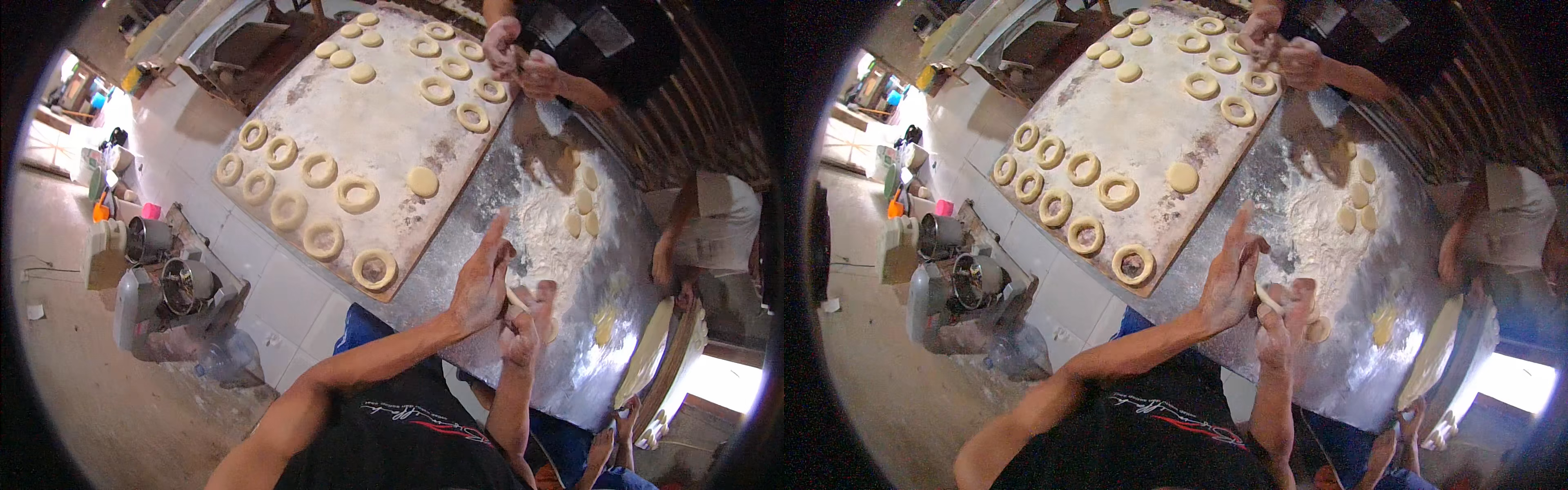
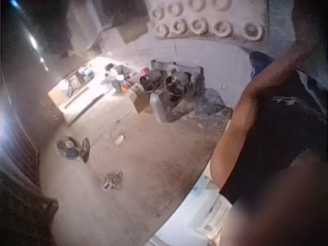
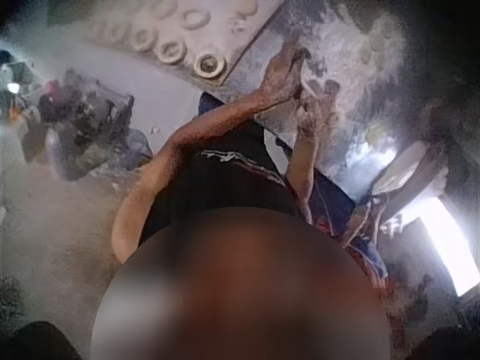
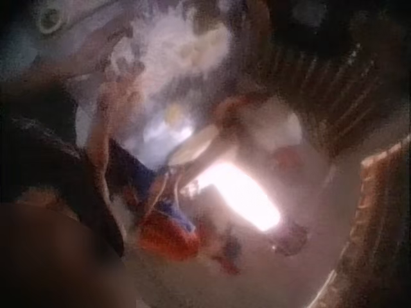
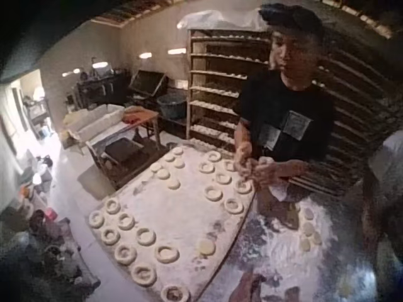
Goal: The person shapes small dough balls into rings by hand and places them on a floured wooden board. Another person assists by rolling dough and arranging pieces nearby.
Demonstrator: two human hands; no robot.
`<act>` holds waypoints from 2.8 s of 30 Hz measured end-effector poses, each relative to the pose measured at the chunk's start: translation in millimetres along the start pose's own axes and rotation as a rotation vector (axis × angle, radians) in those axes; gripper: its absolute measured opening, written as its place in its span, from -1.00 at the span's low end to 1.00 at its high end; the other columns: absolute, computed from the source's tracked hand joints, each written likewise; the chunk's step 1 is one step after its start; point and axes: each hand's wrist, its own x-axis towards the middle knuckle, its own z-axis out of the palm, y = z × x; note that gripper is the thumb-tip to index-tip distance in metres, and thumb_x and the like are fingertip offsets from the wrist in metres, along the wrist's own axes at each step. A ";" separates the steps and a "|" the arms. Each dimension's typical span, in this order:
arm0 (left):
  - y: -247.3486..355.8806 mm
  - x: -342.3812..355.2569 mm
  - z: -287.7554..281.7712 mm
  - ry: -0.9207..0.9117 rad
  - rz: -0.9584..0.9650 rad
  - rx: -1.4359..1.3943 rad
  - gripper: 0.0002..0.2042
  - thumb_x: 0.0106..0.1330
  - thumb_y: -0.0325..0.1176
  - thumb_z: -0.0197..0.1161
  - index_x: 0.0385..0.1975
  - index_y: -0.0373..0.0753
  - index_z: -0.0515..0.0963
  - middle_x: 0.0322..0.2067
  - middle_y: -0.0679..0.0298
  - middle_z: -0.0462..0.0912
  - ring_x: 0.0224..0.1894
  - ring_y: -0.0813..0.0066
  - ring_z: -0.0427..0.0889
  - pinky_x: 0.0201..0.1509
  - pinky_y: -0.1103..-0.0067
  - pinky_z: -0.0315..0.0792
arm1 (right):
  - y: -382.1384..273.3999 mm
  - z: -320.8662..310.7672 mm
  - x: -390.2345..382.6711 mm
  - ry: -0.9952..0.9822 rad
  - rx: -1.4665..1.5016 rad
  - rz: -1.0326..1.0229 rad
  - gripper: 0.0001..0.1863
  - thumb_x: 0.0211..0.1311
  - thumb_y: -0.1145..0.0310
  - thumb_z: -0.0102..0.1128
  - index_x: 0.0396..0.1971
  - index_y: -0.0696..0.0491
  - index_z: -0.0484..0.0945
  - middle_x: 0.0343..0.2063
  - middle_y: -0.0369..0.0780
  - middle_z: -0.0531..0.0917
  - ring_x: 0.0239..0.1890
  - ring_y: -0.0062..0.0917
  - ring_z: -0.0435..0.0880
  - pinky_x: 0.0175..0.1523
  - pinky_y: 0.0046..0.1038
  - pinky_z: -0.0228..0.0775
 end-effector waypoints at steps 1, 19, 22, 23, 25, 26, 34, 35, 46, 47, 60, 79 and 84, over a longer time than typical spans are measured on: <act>1.8 -6.0 5.6 0.073 0.051 -0.020 -0.43 0.36 -0.53 -0.02 0.36 -0.12 0.03 -0.15 0.03 0.51 -0.27 0.28 0.55 -0.20 0.52 0.48 | 3.5 4.5 1.6 -0.041 0.109 -0.065 -0.40 -0.08 0.34 0.15 0.01 -0.01 0.11 -0.24 -0.18 0.38 -0.20 -0.53 0.43 -0.03 -0.53 0.27; 5.2 -68.1 -15.4 0.267 0.171 0.051 -0.59 0.40 -0.35 0.00 0.20 -0.32 0.18 -0.46 0.17 0.47 -0.49 0.41 0.45 -0.35 0.56 0.40 | 9.1 5.3 -38.9 -0.425 -0.060 -0.165 -0.30 0.29 -0.39 -0.57 -0.07 0.01 0.09 -0.27 -0.29 0.21 -0.21 -0.58 0.29 -0.11 -0.48 0.23; 4.5 -69.2 -40.4 -0.024 0.393 -0.101 -0.54 0.46 -0.33 -0.09 0.30 -0.28 0.06 -0.41 0.22 0.47 -0.50 0.51 0.41 -0.38 0.60 0.37 | 11.0 20.3 -38.7 -0.527 -0.042 -0.181 -0.36 0.34 -0.34 -0.57 -0.10 -0.02 0.13 -0.27 -0.28 0.22 -0.24 -0.60 0.30 -0.25 -0.53 0.22; 5.1 -71.2 -46.2 -0.046 0.177 -0.218 -0.53 0.47 -0.32 -0.10 0.32 -0.26 0.05 -0.38 0.23 0.48 -0.49 0.53 0.41 -0.40 0.61 0.37 | 9.5 23.4 -37.7 -0.495 -0.047 -0.119 -0.40 0.36 -0.30 -0.56 -0.10 -0.02 0.12 -0.27 -0.28 0.22 -0.26 -0.59 0.31 -0.27 -0.53 0.23; 3.5 -58.2 -50.2 0.280 -0.056 -0.152 -0.55 0.43 -0.31 -0.02 0.27 -0.28 0.16 -0.31 0.21 0.48 -0.45 0.52 0.48 -0.44 0.60 0.39 | 12.1 38.2 -36.9 -0.370 -0.011 -0.041 -0.47 0.40 -0.23 -0.50 -0.10 -0.02 0.11 -0.26 -0.27 0.24 -0.31 -0.59 0.34 -0.26 -0.52 0.27; 1.4 -55.5 -59.0 0.275 -0.206 -0.256 -0.64 0.44 -0.36 -0.04 0.18 -0.33 0.26 -0.30 0.20 0.49 -0.43 0.48 0.49 -0.43 0.59 0.40 | 16.1 49.2 -36.0 -0.329 -0.046 -0.078 -0.51 0.42 -0.19 -0.44 -0.10 -0.02 0.11 -0.26 -0.26 0.26 -0.34 -0.59 0.35 -0.24 -0.51 0.30; -14.5 -32.6 -107.6 0.117 0.325 -0.035 -0.57 0.43 -0.51 -0.13 0.30 -0.21 0.13 -0.30 0.19 0.48 -0.53 0.61 0.34 -0.49 0.64 0.33 | 21.1 110.9 -13.1 -0.242 -0.170 -0.102 -0.70 0.25 0.24 -0.13 -0.13 0.08 0.17 -0.29 -0.22 0.31 -0.18 -0.56 0.34 -0.08 -0.48 0.29; -14.9 -30.0 -112.4 0.122 0.251 0.019 -0.54 0.43 -0.51 -0.14 0.32 -0.20 0.09 -0.31 0.19 0.48 -0.55 0.62 0.34 -0.50 0.65 0.33 | 22.2 116.5 -10.6 -0.223 -0.159 -0.102 -0.70 0.22 0.27 -0.14 -0.13 0.10 0.17 -0.30 -0.21 0.32 -0.18 -0.55 0.34 -0.08 -0.48 0.28; -3.0 -1.7 -147.2 0.062 0.278 0.192 -0.55 0.19 -0.59 0.07 0.15 -0.35 0.33 -0.41 0.05 0.52 -0.45 0.23 0.53 -0.41 0.40 0.43 | 19.4 159.1 16.9 -0.140 -0.416 -0.305 -0.76 0.18 0.38 -0.18 -0.17 0.12 0.15 -0.31 -0.11 0.30 -0.23 -0.43 0.33 -0.07 -0.36 0.25; -5.5 -0.9 -148.9 0.119 0.404 0.257 -0.55 0.23 -0.58 0.04 0.17 -0.36 0.31 -0.41 0.06 0.51 -0.44 0.23 0.52 -0.39 0.42 0.42 | 17.6 160.6 19.1 -0.141 -0.287 -0.180 -0.76 0.18 0.38 -0.18 -0.18 0.12 0.16 -0.31 -0.10 0.30 -0.21 -0.43 0.33 -0.06 -0.37 0.25; -26.2 73.9 -250.3 0.271 0.019 0.399 -0.71 0.35 -0.39 0.04 0.05 -0.24 0.44 0.05 0.18 0.43 -0.07 0.36 0.51 0.01 0.45 0.37 | 10.1 105.7 60.1 0.404 -0.342 -0.477 -0.67 0.28 0.47 -0.10 0.04 0.10 0.24 -0.42 -0.13 0.61 -0.38 -0.50 0.57 -0.15 -0.46 0.41; -10.7 43.8 -231.8 0.125 -0.669 -0.865 -0.76 0.34 -0.27 0.19 -0.11 -0.14 0.33 -0.43 0.33 0.47 -0.42 0.59 0.48 -0.36 0.61 0.39 | 6.8 203.0 69.4 -0.392 -0.169 -0.130 -0.58 0.05 0.52 0.07 -0.05 0.02 0.25 -0.44 -0.25 0.48 -0.40 -0.46 0.56 -0.17 -0.35 0.45; -22.7 24.5 -198.1 0.416 0.199 0.085 -0.76 0.41 -0.42 -0.02 0.03 -0.24 0.32 -0.27 0.22 0.44 -0.41 0.64 0.36 -0.45 0.69 0.31 | 19.9 215.6 47.8 -0.369 0.228 0.088 -0.72 0.15 0.44 0.03 -0.19 -0.03 0.18 -0.49 -0.39 0.29 -0.54 -0.68 0.31 -0.36 -0.60 0.31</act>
